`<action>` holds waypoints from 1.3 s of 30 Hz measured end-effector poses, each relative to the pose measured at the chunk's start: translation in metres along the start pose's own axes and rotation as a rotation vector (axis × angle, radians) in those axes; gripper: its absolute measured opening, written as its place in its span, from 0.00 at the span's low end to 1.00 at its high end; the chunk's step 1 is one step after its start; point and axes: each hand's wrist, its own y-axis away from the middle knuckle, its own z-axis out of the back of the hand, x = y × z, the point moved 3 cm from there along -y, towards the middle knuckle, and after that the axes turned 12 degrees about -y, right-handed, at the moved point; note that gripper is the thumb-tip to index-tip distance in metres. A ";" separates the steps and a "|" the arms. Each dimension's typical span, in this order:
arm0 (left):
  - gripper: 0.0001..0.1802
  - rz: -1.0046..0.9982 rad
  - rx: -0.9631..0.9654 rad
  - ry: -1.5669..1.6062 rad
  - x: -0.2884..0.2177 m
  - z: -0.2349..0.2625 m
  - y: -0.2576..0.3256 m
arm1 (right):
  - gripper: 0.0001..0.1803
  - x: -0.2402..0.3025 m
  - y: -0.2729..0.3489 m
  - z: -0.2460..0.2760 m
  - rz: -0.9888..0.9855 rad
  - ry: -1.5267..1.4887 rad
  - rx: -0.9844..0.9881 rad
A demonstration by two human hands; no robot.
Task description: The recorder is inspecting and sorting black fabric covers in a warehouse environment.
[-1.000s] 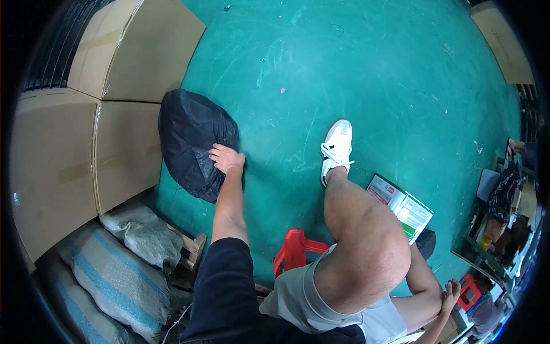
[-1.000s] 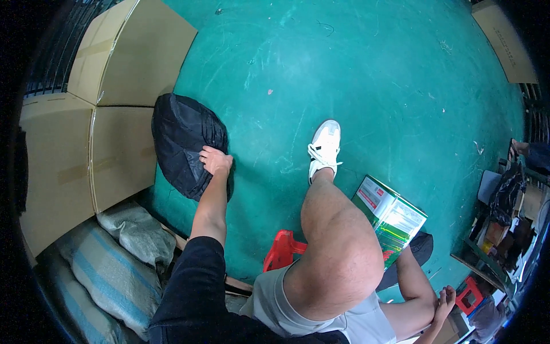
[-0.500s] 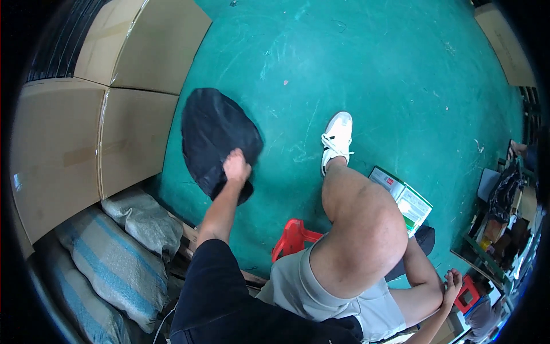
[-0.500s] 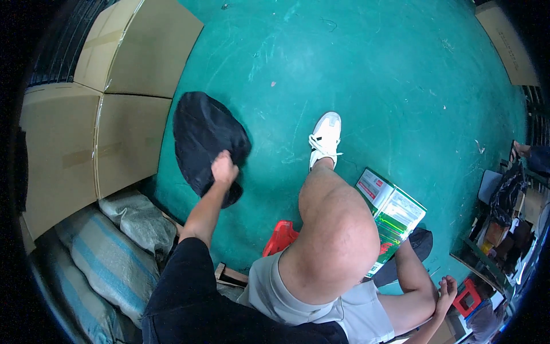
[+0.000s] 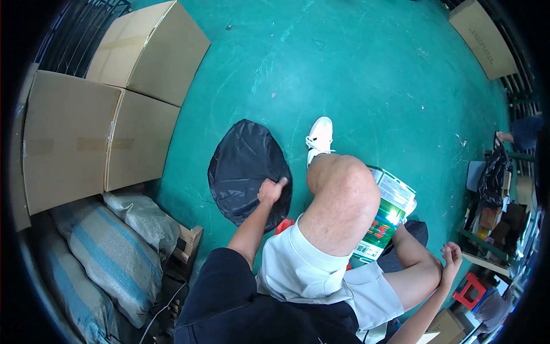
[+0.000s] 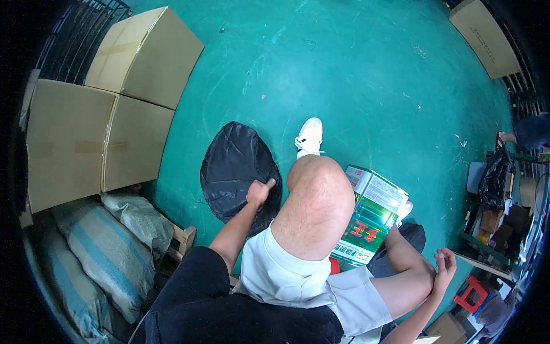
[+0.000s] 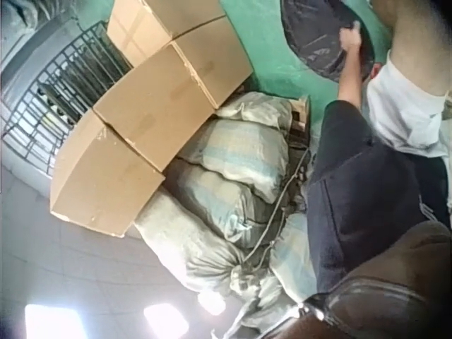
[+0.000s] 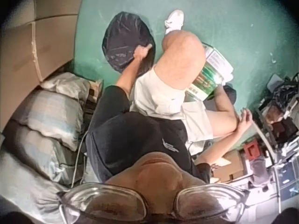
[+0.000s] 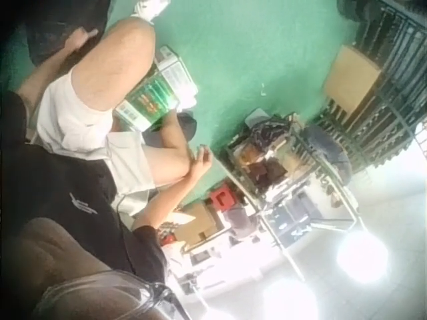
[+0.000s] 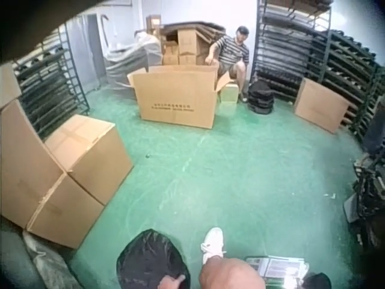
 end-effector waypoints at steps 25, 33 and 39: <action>0.21 -0.286 -0.838 -0.081 -0.025 0.174 0.065 | 0.15 0.002 0.027 -0.004 0.202 0.125 -0.178; 0.23 -0.336 -1.059 -0.102 -0.062 0.256 0.088 | 0.17 -0.002 0.021 -0.003 0.176 0.151 -0.181; 0.23 -0.523 -1.262 0.074 -0.090 0.296 0.135 | 0.17 0.002 0.022 -0.003 0.216 0.165 -0.165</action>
